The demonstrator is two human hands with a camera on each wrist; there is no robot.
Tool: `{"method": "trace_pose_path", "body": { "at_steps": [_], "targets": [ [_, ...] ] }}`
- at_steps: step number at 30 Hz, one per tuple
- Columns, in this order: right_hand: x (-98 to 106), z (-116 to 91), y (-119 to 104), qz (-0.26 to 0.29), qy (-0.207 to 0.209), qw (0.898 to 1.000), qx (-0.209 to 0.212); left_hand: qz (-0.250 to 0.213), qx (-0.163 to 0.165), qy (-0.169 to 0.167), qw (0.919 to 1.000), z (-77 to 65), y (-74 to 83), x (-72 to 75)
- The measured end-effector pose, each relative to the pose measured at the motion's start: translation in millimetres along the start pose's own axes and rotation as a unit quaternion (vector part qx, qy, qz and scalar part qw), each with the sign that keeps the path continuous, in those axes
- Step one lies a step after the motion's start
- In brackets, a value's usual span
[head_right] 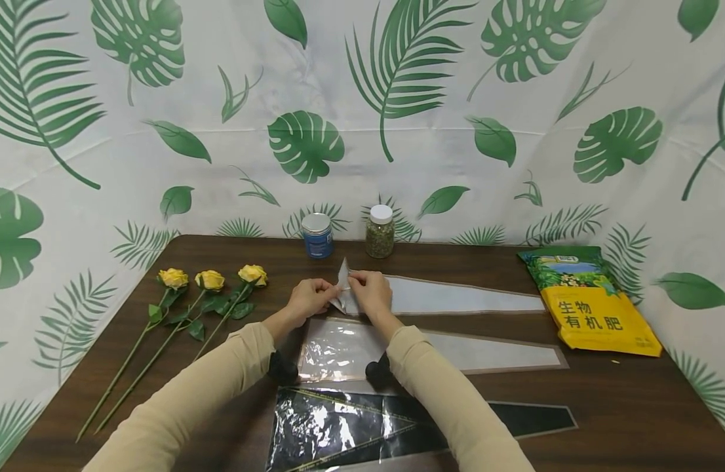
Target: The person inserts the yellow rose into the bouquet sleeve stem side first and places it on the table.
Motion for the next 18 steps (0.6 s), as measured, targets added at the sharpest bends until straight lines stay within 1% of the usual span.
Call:
{"method": "trace_pose_path", "body": {
  "at_steps": [4,8,12,15,18],
  "targets": [
    [0,-2,0,0.006,0.005,1.0,0.022,-0.042,0.021,-0.003,0.9989,0.7,-3.1,0.3],
    [3,-5,0,0.017,0.011,0.999,0.034,-0.079,0.044,0.008,0.9959,2.6,-6.4,3.5],
    [10,-9,-1,0.05,0.024,0.998,0.033,-0.087,0.052,0.028,0.9944,6.5,-10.7,7.9],
    [19,-10,0,0.075,0.032,0.996,0.027,-0.09,0.061,0.033,0.9935,10.3,-13.5,9.8],
    [24,-10,0,0.085,0.025,0.996,0.018,-0.104,0.076,0.031,0.9912,13.0,-15.7,9.6]
  ]
}}
Point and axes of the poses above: each hand's wrist, its own z-axis towards the middle knuckle, its own x-axis out of the back of the hand, y = z × x, the point moved 8 cm from there along z, towards the middle knuckle, and after that the axes turned 11 degrees about y, right-handed, at the moved point
